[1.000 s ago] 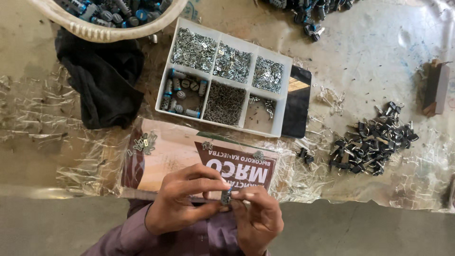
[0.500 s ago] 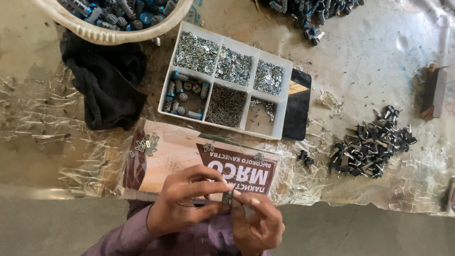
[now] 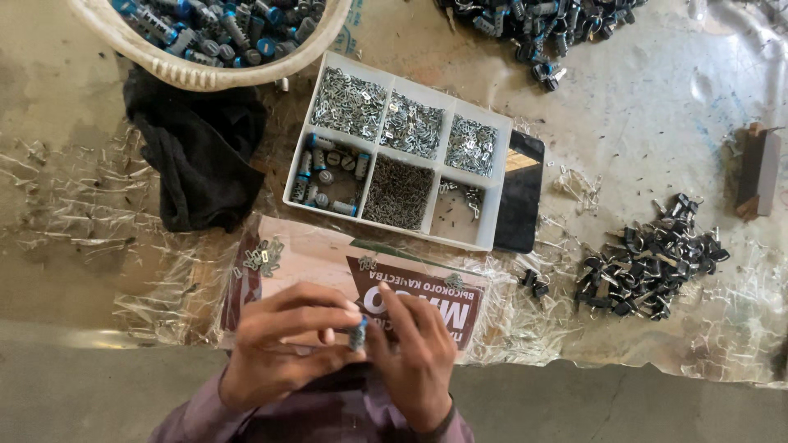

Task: The person picks small blue-capped metal components from a basket, inserts springs and small screws into each component by hand, and places the assembled parts into a compartmented plastic tray, repeating the cycle continuously.

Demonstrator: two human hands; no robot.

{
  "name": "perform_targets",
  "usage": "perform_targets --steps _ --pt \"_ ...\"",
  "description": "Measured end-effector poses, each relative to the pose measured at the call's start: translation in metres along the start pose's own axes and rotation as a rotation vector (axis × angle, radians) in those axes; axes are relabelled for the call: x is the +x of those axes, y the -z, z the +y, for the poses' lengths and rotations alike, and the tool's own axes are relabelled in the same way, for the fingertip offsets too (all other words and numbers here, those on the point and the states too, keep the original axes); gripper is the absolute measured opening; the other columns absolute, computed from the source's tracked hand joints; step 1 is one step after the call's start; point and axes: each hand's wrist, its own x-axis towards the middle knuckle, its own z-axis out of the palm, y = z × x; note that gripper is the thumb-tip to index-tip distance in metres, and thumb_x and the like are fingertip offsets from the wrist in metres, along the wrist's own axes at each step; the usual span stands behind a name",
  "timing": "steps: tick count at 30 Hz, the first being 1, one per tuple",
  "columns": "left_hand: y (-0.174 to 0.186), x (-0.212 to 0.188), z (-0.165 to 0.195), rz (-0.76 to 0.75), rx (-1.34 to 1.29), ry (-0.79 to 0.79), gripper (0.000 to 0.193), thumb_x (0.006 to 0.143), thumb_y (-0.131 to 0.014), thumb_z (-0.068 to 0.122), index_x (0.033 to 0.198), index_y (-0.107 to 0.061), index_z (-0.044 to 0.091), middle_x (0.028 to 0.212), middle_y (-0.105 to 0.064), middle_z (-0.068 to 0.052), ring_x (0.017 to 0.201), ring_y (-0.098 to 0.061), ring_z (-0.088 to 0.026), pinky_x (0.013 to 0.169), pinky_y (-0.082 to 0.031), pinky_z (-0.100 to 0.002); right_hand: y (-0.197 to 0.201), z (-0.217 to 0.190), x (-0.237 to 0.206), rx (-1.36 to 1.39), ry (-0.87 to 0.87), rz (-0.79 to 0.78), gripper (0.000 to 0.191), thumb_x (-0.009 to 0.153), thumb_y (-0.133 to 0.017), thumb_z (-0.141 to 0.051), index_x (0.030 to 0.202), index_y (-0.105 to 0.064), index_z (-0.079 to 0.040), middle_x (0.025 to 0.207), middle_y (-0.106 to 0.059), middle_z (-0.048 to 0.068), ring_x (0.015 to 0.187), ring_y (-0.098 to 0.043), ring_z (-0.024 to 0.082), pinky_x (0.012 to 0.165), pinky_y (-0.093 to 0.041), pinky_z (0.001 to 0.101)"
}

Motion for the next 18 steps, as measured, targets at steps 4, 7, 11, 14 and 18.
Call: perform_targets --steps 4,7,11,14,18 --pt "0.008 0.000 -0.002 0.085 0.024 -0.037 0.043 0.072 -0.092 0.005 0.112 -0.076 0.008 0.116 -0.072 -0.008 0.090 -0.074 -0.013 0.075 -0.065 -0.025 -0.003 -0.014 0.020 -0.126 -0.076 -0.213 0.071 0.078 -0.087 -0.040 0.139 -0.066 -0.010 0.100 -0.062 0.007 0.088 -0.063 0.022 0.066 -0.053 0.0364" --pt "0.011 -0.001 -0.002 0.093 0.002 -0.007 0.043 0.071 -0.092 0.003 0.111 -0.077 0.008 0.114 -0.073 -0.008 0.083 -0.072 -0.010 0.072 -0.063 -0.025 0.004 -0.014 0.020 -0.097 0.030 -0.159 0.072 0.076 -0.088 -0.043 0.134 -0.066 -0.007 0.104 -0.061 0.009 0.090 -0.062 0.025 0.070 -0.053 0.0390" --pt "0.013 -0.001 -0.003 0.095 0.024 -0.010 0.044 0.070 -0.093 0.002 0.110 -0.077 0.008 0.112 -0.073 -0.008 0.082 -0.071 -0.009 0.068 -0.061 -0.023 0.010 -0.008 0.004 -0.048 0.100 -0.018 0.069 0.076 -0.090 -0.036 0.131 -0.064 -0.005 0.115 -0.061 0.010 0.101 -0.063 0.028 0.084 -0.055 0.0391" --pt "0.013 0.001 -0.007 0.082 0.024 -0.011 0.044 0.070 -0.092 0.003 0.111 -0.076 0.008 0.113 -0.072 -0.008 0.085 -0.071 -0.010 0.070 -0.062 -0.024 0.010 -0.004 -0.007 -0.027 0.046 -0.045 0.071 0.074 -0.092 -0.033 0.133 -0.064 -0.004 0.118 -0.061 0.010 0.103 -0.063 0.028 0.086 -0.055 0.0396" --pt "0.014 0.003 -0.008 0.055 0.011 -0.007 0.043 0.072 -0.091 0.003 0.112 -0.076 0.008 0.114 -0.073 -0.008 0.088 -0.072 -0.012 0.069 -0.061 -0.023 0.006 -0.004 -0.010 -0.051 0.037 -0.075 0.074 0.074 -0.092 -0.037 0.133 -0.065 -0.004 0.119 -0.059 0.011 0.102 -0.061 0.028 0.086 -0.053 0.0409"
